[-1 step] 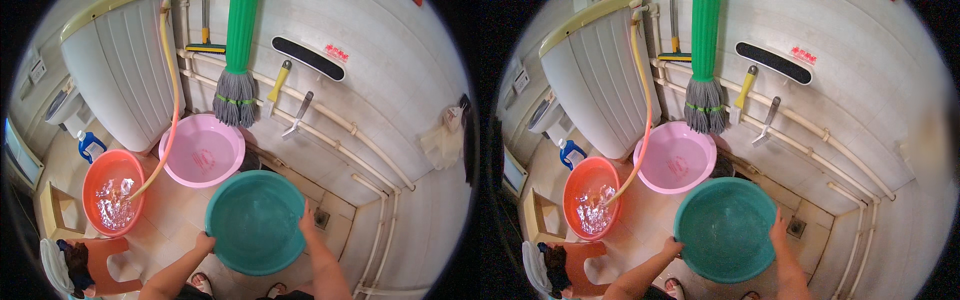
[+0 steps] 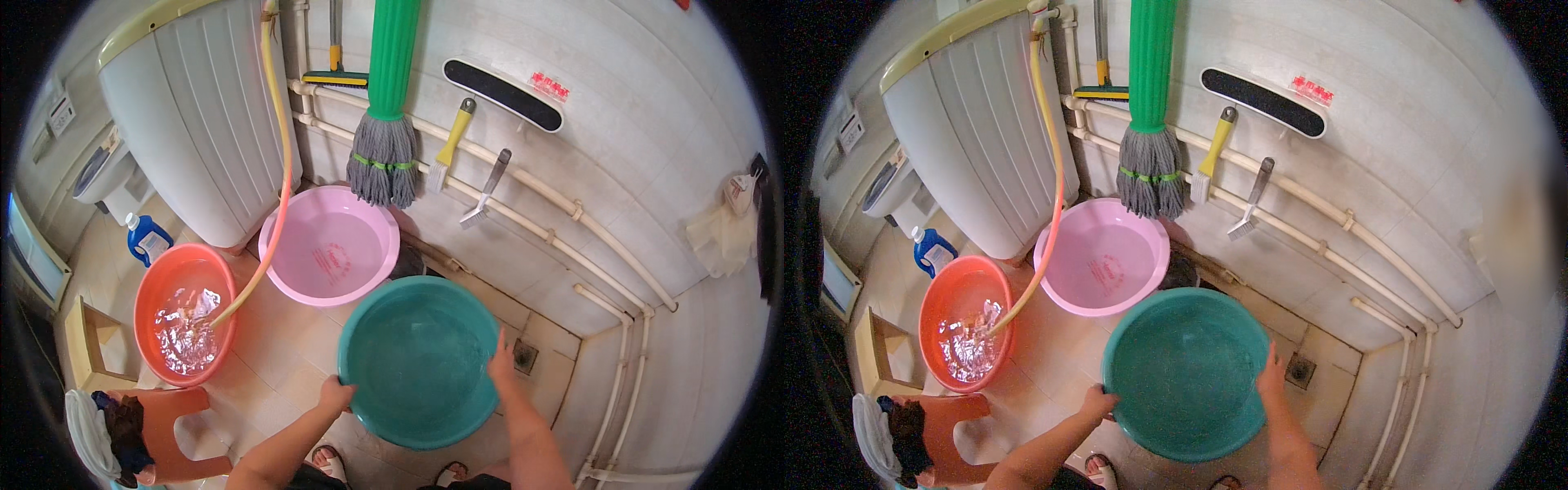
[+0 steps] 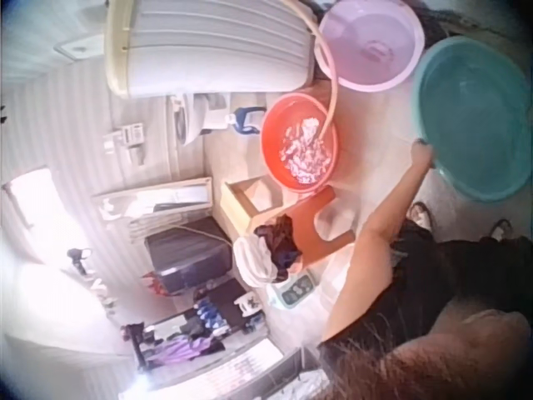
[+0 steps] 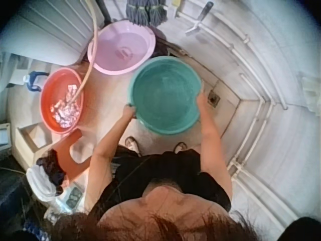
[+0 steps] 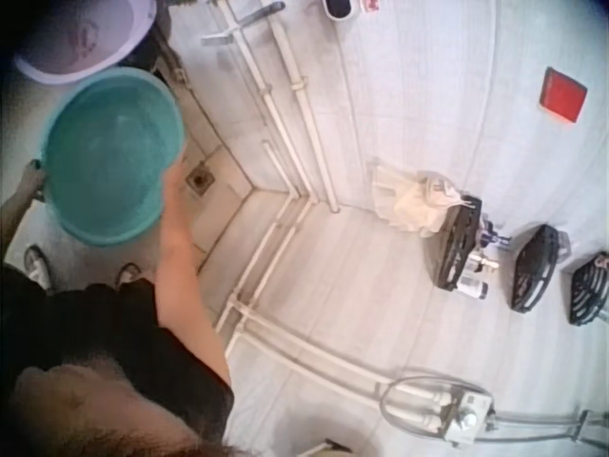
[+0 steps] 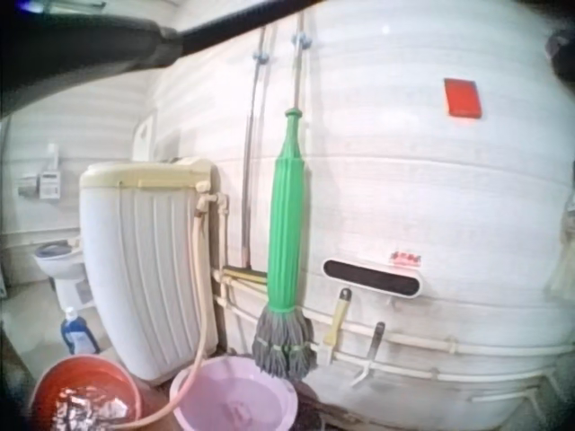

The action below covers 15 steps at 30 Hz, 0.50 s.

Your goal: The person hand-washes several pieces of clothing in a teal basin filled with water. They scrub and rinse a dark garment, then a blue item, followed by a brown piece, and finally a white cloth. Each item is wrung out and placed on a nearby orange stool. The person finishes by emptying the basin.

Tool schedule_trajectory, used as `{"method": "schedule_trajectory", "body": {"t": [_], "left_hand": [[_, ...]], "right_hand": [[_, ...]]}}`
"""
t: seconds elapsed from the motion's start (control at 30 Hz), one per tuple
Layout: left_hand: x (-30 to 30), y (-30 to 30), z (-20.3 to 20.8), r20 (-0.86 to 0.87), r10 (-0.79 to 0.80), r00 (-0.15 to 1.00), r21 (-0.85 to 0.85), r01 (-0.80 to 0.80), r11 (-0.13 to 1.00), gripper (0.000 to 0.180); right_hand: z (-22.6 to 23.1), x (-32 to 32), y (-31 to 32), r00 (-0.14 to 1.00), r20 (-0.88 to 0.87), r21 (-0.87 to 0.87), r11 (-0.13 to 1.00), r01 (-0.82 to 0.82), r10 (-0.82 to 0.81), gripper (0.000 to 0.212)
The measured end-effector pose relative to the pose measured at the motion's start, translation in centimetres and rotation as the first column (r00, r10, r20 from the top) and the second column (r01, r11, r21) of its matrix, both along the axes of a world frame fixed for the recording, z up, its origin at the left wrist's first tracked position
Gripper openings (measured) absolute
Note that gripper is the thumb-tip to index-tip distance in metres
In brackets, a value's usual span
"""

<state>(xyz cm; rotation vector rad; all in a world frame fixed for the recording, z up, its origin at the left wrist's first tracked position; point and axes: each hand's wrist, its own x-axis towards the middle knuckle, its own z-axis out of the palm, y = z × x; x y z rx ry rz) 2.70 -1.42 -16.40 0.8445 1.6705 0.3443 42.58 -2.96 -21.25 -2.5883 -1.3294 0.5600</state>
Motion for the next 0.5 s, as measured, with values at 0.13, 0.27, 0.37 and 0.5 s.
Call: {"method": "schedule_trajectory", "body": {"t": [0.13,0.27,0.37,0.5], "left_hand": [[2.8,1.4,4.9,0.044,-0.036,0.998,0.196,0.027,0.98,0.027],[6.4,2.6,8.3,0.029,-0.051,0.998,0.432,0.033,0.901,0.026],[9.4,2.8,9.7,0.024,-0.064,0.998,0.483,0.044,0.874,0.025],[13.0,1.9,10.6,0.168,-0.079,0.983,0.541,-0.025,0.841,0.025]], "right_hand": [[-0.7,0.1,-2.3,0.982,-0.067,0.075,0.981,0.179,-0.174,0.082],[-3.6,2.3,-3.0,0.963,-0.083,-0.014,0.966,0.257,-0.257,0.075],[-0.2,1.0,-3.0,0.913,-0.28,-0.034,0.953,0.3,-0.298,0.073],[-7.2,4.2,-5.7,0.879,-0.418,0.186,0.924,0.333,-0.232,0.071]]}}
